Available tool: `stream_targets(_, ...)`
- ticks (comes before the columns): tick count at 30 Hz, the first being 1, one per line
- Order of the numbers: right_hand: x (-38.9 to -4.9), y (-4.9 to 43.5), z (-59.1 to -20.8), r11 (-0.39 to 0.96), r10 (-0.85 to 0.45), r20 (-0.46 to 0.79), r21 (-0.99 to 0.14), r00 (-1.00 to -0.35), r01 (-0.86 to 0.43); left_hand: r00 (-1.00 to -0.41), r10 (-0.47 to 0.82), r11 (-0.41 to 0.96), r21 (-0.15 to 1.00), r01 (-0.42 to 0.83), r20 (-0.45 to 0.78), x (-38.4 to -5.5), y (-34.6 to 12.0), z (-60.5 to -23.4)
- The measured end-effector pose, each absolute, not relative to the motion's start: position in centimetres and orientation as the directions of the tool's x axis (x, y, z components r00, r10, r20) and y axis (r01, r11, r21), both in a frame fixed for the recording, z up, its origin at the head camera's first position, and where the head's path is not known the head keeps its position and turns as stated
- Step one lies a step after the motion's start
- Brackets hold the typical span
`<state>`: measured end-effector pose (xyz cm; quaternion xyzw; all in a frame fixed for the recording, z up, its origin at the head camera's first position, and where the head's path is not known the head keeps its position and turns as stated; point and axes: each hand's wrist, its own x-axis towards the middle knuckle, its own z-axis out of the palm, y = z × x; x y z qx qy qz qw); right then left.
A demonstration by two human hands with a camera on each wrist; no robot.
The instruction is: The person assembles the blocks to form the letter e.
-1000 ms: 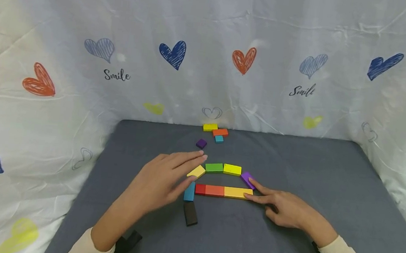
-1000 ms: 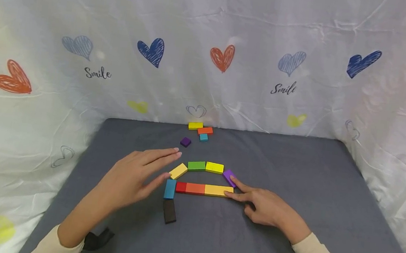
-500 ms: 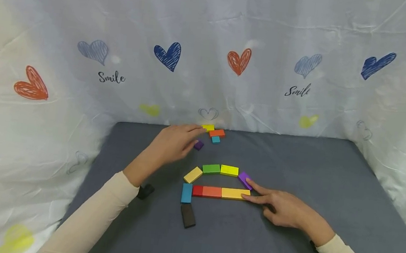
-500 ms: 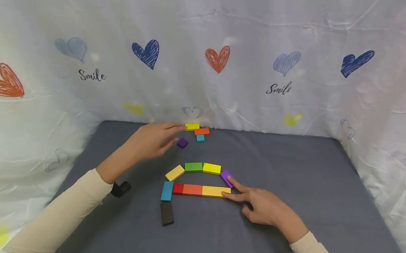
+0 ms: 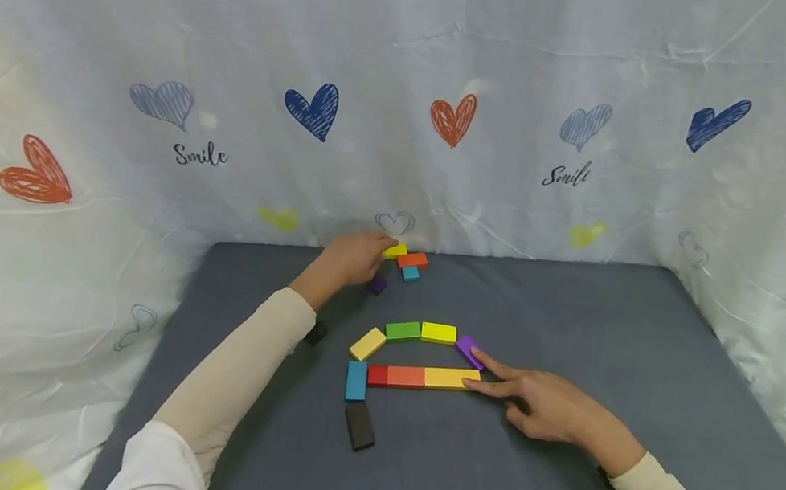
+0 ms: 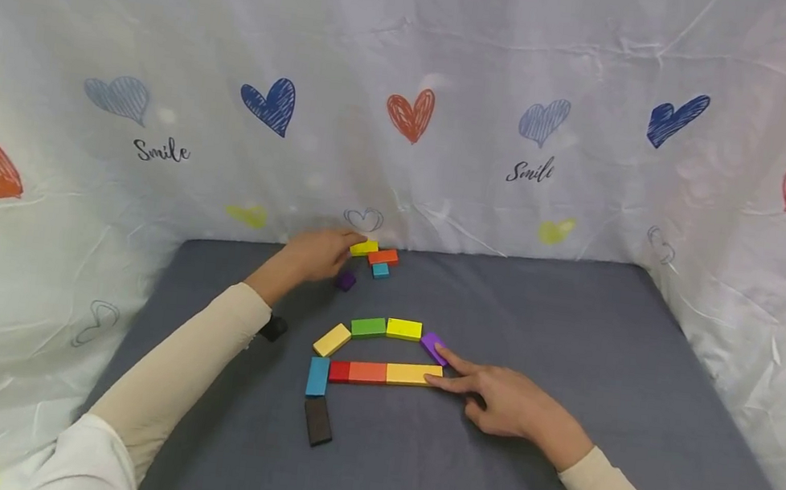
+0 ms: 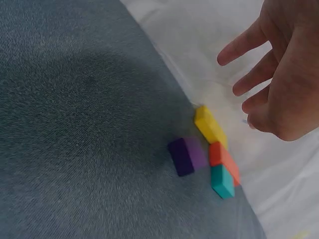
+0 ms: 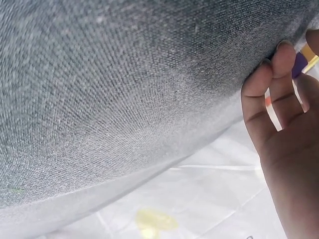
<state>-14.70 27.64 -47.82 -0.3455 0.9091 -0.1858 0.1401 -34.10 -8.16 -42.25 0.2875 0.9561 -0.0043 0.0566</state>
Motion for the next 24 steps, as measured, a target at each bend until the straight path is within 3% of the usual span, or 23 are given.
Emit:
stream_targets(16, -14.9, 27.7, -47.8, 0.672, -0.697, -0.093, -0.432, -0.711, -0.601, -0.851, 0.445, 0.880, -0.041, 0.474, -0.277, -36.3, -7.1, -44.7)
stream_targets(24, -14.8, 27.9, -48.0, 0.684, -0.686, -0.106, -0.432, -0.720, -0.588, -0.864, 0.453, 0.878, -0.056, 0.475, -0.218, -36.0, -8.7, -44.8)
